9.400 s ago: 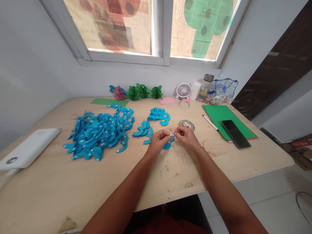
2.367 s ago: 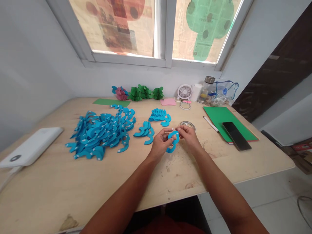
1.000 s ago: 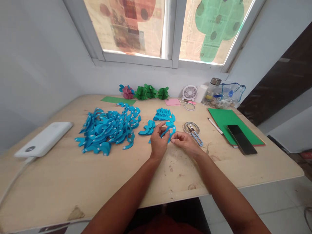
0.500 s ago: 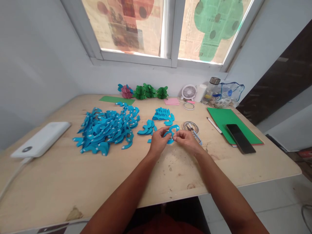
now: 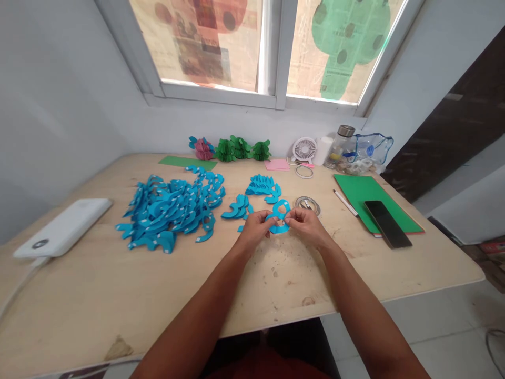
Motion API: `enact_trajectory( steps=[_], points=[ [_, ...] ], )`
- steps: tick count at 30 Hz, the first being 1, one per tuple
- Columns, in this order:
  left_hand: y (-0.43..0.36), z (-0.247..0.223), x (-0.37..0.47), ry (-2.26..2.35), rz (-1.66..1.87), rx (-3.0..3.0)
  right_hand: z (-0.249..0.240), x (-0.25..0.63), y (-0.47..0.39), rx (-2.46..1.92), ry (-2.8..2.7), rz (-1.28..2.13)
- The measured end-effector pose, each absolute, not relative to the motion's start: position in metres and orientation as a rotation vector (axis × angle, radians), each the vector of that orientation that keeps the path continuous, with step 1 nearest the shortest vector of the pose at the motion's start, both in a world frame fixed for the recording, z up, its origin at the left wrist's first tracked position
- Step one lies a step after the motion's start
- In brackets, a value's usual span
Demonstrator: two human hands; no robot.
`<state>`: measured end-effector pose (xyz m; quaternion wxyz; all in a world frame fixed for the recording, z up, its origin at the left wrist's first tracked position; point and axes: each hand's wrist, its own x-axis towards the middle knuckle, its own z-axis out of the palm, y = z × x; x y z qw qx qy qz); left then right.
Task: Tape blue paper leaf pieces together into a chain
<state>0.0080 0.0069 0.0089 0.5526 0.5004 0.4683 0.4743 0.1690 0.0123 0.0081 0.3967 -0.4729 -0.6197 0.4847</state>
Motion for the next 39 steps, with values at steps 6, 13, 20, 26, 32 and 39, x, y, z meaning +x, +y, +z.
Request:
enact_trajectory(
  steps=[6,13,20,26,32,39],
  points=[
    [0.005,0.01,0.01,1.076,1.111,1.103,0.005,0.168,0.015,-1.206,-1.536,1.193],
    [0.005,0.007,0.012,1.134,1.087,1.098,0.003,0.164,0.013,-1.164,-1.566,1.204],
    [0.006,0.002,0.018,1.107,1.21,0.93,-0.005,0.163,0.019,-1.212,-1.4,1.205],
    [0.004,-0.001,0.021,1.075,1.26,0.852,0.0,0.157,0.015,-1.232,-1.299,1.222],
    [0.005,-0.005,0.022,1.017,1.289,0.814,0.002,0.153,0.014,-1.255,-1.258,1.176],
    [0.003,-0.006,0.027,0.954,1.346,0.784,-0.003,0.153,0.017,-1.253,-1.185,1.161]
  ],
)
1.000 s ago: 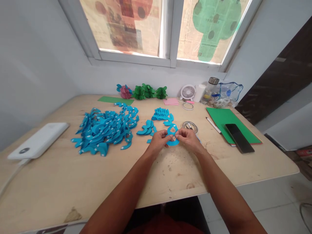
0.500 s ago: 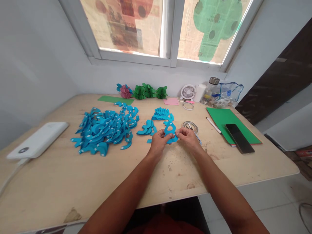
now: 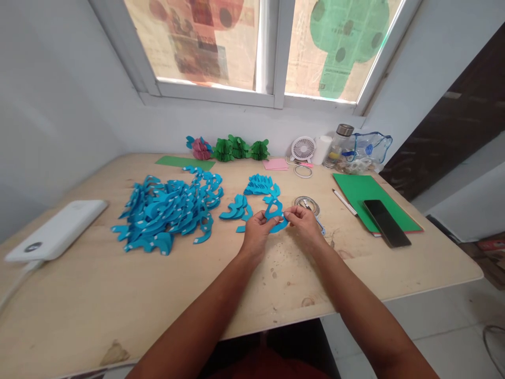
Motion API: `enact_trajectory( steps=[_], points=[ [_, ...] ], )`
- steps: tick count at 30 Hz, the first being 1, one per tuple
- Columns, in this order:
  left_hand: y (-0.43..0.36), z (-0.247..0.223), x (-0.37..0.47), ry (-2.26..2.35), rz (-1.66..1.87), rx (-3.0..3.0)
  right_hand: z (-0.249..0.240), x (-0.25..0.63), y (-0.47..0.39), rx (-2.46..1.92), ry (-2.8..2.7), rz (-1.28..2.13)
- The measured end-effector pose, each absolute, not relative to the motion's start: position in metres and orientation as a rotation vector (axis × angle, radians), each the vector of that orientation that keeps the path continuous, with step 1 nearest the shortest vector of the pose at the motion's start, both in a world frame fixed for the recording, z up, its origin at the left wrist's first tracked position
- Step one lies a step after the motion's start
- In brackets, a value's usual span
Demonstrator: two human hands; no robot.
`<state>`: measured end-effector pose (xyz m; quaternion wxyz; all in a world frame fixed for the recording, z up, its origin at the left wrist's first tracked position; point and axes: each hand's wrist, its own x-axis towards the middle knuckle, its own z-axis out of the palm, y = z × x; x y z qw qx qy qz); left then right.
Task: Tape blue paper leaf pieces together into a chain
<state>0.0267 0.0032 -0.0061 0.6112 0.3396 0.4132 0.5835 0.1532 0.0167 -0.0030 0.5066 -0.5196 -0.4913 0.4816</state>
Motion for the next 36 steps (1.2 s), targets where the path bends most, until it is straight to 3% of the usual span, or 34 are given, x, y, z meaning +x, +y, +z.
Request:
enact_trajectory(
  steps=[36],
  points=[
    [-0.0023,-0.0025,0.0336,0.978,1.413,0.664,0.001,0.147,0.0118,-1.194,-1.134,1.15]
  ],
)
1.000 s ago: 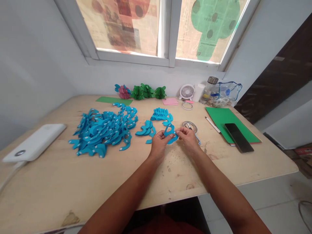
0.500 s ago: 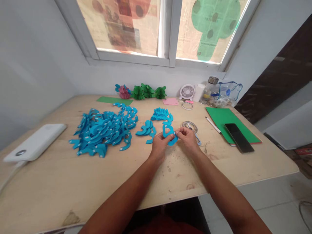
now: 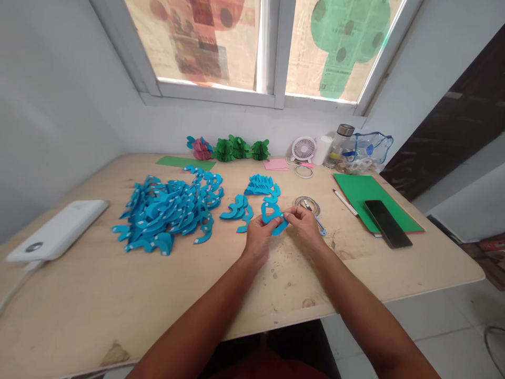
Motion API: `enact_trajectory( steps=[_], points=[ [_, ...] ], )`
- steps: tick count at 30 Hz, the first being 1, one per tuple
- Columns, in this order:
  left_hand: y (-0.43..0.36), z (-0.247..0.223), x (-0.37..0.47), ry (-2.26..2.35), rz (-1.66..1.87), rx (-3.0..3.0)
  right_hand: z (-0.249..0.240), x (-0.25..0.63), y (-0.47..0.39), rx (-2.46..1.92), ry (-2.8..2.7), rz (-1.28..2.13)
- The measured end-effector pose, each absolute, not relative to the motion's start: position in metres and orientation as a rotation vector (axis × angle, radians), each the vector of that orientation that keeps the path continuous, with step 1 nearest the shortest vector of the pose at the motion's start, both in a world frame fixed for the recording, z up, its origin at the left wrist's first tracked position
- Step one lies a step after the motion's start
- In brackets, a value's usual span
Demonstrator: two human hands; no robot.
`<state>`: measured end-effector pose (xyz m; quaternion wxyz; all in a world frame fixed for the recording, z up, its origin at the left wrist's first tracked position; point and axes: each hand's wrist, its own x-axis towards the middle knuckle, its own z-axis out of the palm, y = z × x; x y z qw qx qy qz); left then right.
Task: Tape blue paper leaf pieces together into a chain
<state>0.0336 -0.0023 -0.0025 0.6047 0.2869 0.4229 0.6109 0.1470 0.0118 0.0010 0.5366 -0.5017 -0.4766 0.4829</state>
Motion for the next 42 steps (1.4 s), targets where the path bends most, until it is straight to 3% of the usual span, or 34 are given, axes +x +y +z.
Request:
enact_trajectory(
  steps=[27,37,42],
  points=[
    [-0.003,-0.002,0.034,1.011,1.429,0.677,0.001,0.146,0.01,-1.232,-1.26,1.094],
    [-0.002,0.002,0.032,1.062,1.448,0.683,0.007,0.146,0.004,-1.32,-1.616,0.575],
    [-0.002,0.002,0.032,1.14,1.455,0.696,0.003,0.151,0.007,-1.324,-1.497,0.595]
  ],
)
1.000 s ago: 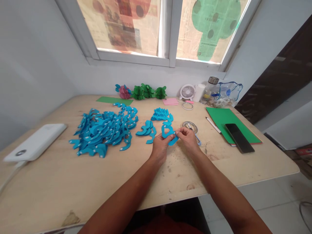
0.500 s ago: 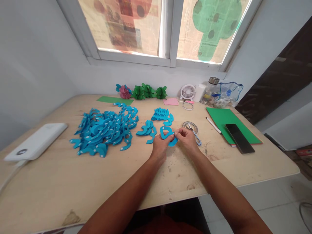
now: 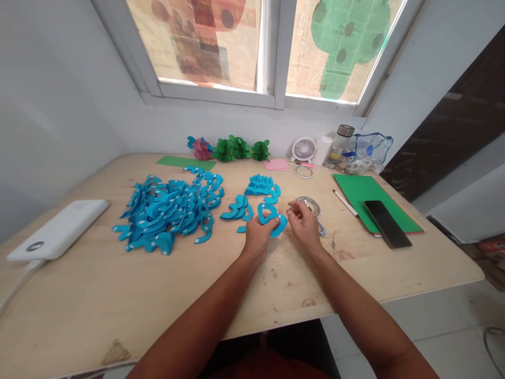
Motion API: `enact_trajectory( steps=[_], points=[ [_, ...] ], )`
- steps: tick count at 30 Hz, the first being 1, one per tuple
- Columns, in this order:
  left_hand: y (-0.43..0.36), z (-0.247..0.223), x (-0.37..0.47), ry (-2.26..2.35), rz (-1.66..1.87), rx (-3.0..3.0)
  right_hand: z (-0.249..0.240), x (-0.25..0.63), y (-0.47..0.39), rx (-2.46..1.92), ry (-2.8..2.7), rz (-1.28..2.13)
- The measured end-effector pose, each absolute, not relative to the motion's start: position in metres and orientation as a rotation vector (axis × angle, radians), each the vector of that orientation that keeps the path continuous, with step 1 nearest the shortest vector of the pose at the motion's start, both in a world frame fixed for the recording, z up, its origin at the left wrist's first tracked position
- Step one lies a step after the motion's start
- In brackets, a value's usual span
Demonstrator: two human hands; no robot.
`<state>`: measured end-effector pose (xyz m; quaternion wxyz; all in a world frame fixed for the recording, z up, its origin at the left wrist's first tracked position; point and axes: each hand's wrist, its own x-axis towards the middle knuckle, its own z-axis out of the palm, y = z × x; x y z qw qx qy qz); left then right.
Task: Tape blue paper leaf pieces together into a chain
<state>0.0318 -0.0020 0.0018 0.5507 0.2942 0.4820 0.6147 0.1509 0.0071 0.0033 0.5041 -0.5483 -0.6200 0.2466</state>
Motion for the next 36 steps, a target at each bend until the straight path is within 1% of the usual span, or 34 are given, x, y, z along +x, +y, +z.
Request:
enact_trajectory(
  steps=[5,8,11,17,22,36],
  points=[
    [-0.001,0.002,0.032,1.113,1.43,0.734,-0.001,0.154,0.013,-1.273,-1.441,0.888],
    [0.0,0.0,0.031,1.106,1.412,0.748,-0.003,0.153,0.014,-1.262,-1.453,0.984],
    [0.001,-0.002,0.03,1.066,1.376,0.749,-0.004,0.153,0.015,-1.255,-1.433,1.018],
    [-0.001,0.007,0.024,0.837,1.248,0.645,-0.003,0.157,0.018,-1.246,-1.266,1.063],
    [0.001,0.01,0.021,0.762,1.208,0.604,0.0,0.157,0.018,-1.257,-1.177,1.073],
    [0.002,-0.001,0.025,0.961,1.32,0.704,0.006,0.145,0.007,-1.165,-1.289,1.238]
  ],
)
